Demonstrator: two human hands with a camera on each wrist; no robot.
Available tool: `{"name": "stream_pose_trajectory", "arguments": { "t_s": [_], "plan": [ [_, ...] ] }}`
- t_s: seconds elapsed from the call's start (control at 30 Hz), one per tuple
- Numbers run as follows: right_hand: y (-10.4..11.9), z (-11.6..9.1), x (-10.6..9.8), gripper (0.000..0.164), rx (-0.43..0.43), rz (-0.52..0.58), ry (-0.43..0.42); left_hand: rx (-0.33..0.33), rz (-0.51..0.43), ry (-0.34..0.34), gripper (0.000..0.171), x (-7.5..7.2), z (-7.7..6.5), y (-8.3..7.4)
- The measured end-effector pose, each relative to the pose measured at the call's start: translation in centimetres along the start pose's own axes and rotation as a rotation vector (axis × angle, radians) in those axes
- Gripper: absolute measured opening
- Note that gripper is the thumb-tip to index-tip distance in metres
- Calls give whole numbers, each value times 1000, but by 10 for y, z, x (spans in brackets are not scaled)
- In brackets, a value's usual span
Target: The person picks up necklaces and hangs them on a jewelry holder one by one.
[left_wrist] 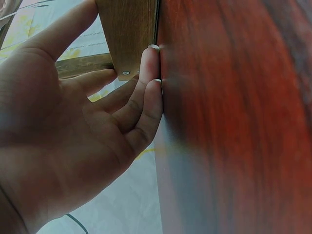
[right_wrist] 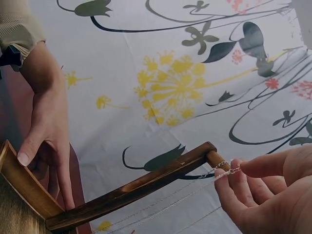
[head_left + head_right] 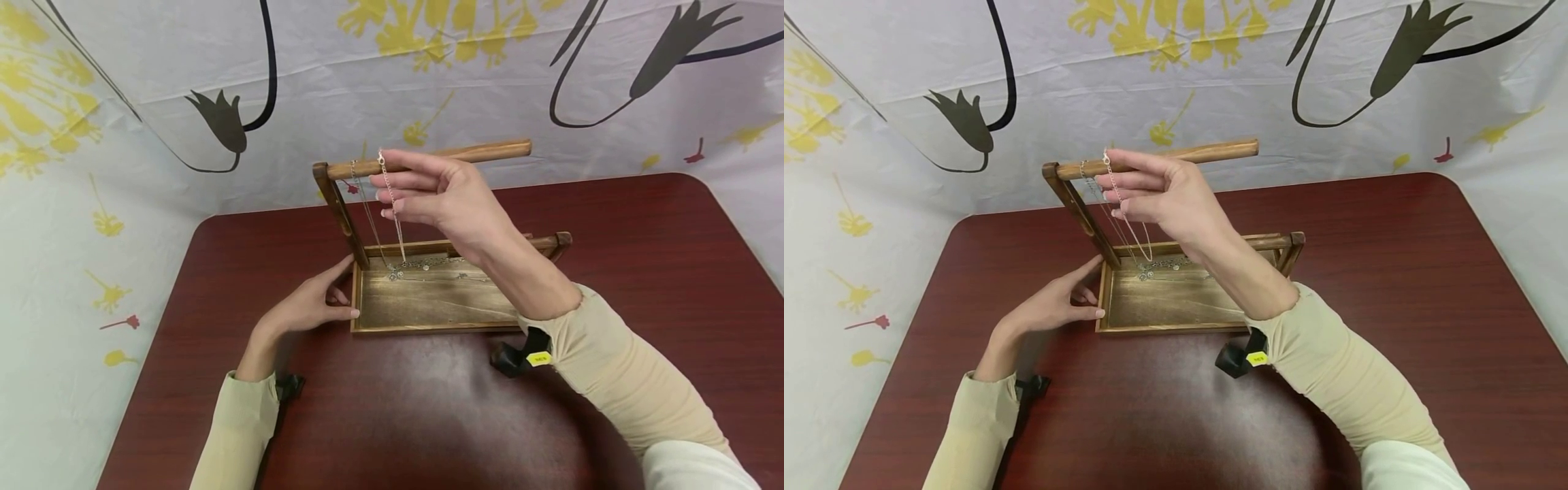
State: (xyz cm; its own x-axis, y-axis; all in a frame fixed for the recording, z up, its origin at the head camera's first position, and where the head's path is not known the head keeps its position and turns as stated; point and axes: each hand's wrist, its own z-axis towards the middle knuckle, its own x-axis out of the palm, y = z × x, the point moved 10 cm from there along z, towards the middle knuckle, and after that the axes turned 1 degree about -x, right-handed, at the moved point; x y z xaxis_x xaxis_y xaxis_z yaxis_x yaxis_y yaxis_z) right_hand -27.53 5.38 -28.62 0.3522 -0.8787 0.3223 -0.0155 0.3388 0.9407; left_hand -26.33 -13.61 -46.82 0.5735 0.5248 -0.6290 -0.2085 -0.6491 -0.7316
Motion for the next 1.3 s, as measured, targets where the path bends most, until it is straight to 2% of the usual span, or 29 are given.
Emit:
{"name": "stream_pose_trajectory", "arguments": {
  "t_s": [0.23,0.5,0.7,1.3],
  "plan": [
    [-6,1,4,65,4,-12,20,3,2,-4,99,0,0,-1],
    [-9,1,7,65,3,-36,37,7,0,-5,99,0,0,0],
    [-10,1,9,65,11,3,38,4,0,-4,99,-1,0,0],
    [-4,3,7,51,-101,-34,-43,3,2,1,99,0,0,1]
  ]
}}
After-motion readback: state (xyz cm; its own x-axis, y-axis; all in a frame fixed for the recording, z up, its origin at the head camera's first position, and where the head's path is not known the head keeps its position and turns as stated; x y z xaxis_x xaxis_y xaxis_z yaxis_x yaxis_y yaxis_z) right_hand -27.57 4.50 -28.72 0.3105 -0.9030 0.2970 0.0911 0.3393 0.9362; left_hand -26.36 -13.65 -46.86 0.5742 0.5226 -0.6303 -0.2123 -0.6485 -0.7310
